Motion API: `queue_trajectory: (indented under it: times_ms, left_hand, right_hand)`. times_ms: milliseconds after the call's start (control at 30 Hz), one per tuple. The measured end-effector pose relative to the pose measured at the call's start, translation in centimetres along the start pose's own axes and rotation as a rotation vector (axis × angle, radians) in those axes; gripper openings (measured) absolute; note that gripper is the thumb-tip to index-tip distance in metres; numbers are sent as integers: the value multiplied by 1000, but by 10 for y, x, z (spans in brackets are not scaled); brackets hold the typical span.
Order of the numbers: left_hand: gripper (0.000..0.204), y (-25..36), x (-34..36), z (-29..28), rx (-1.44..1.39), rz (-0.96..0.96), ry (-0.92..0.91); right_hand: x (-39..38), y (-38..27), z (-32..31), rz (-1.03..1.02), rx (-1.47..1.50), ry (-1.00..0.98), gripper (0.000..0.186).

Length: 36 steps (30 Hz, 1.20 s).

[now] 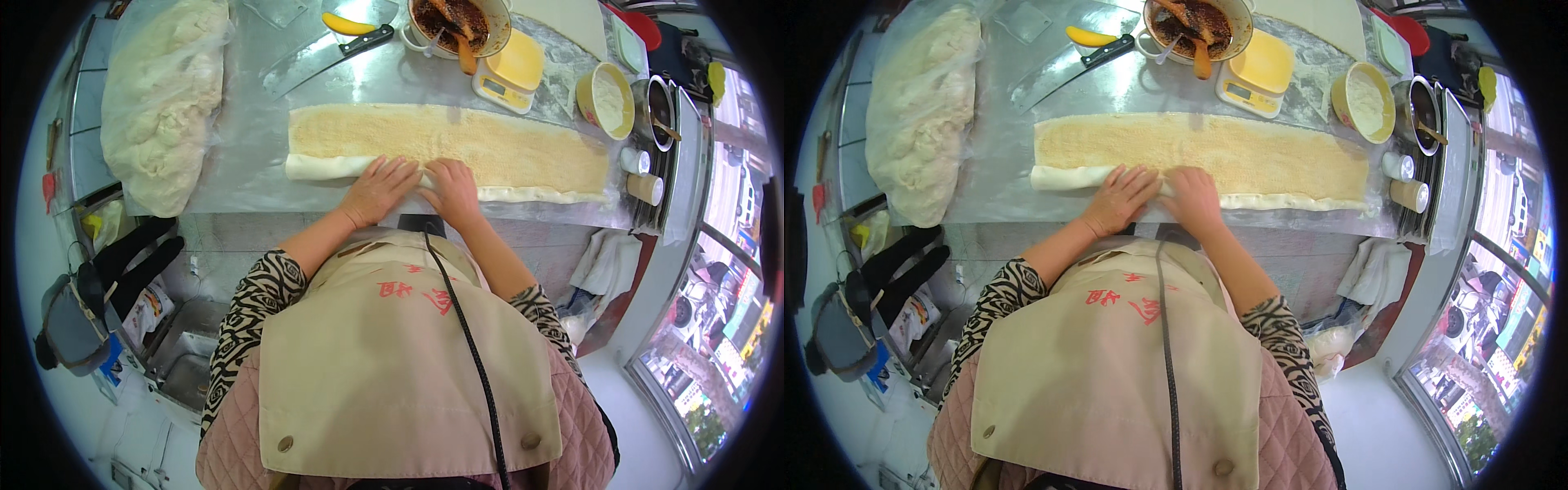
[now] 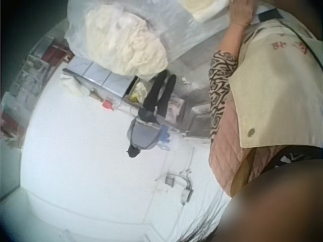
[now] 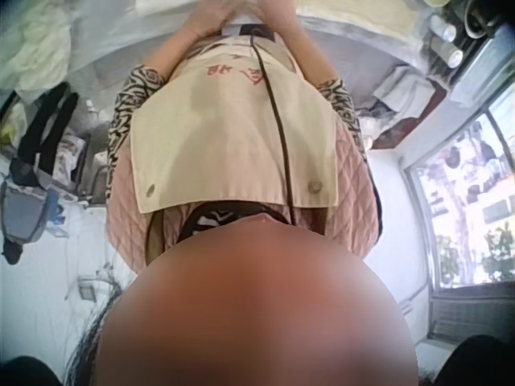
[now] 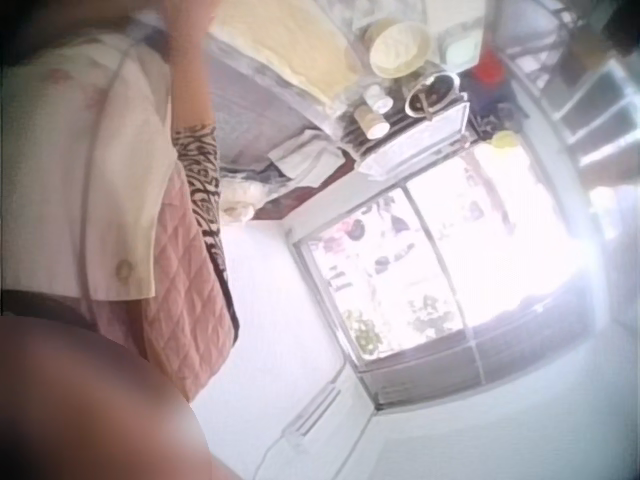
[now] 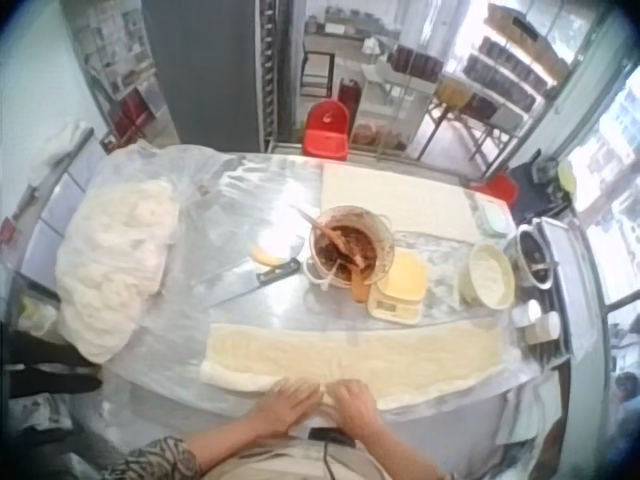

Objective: The person brushes a dark paste onto a flat dough sheet, then spreads a yellow liquid over it. They sprinkle a granular topping and a white powder across the surface, then roll the dough into a log.

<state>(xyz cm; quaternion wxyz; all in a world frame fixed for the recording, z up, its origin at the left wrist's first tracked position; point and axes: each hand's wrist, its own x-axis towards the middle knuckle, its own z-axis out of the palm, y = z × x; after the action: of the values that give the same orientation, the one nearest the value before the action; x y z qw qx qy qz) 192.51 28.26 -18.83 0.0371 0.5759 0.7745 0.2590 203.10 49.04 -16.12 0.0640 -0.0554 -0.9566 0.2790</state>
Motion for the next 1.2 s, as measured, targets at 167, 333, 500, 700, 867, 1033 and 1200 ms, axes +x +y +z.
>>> queue_trajectory:
  times_ms: [167, 333, 500, 700, 867, 1033, 1200]
  left_hand:
    - [70, 12, 15, 12, 10, -62, 55]
    - [71, 37, 38, 20, -2, -128, 41]
    - [54, 75, 86, 49, 19, -76, 70]
    - [31, 77, 116, 61, 49, -462, 278]
    - [38, 103, 129, 81, 113, -180, 200]
    - [36, 141, 148, 100, 1, -149, 198]
    - [32, 152, 167, 109, -16, -392, 287]
  right_hand:
    - [-72, 62, -76, 36, -183, -3, 41]
    - [-69, 120, -101, -46, -150, -135, 29]
    - [-41, 156, -119, 104, -56, -70, 20]
    - [-62, 167, -136, -43, 17, -33, 30]
    - [-107, 215, -180, -121, -144, -108, 34]
    - [-93, 251, -194, -123, -16, -127, 26]
    - [-76, 256, -195, 81, 78, -27, 16]
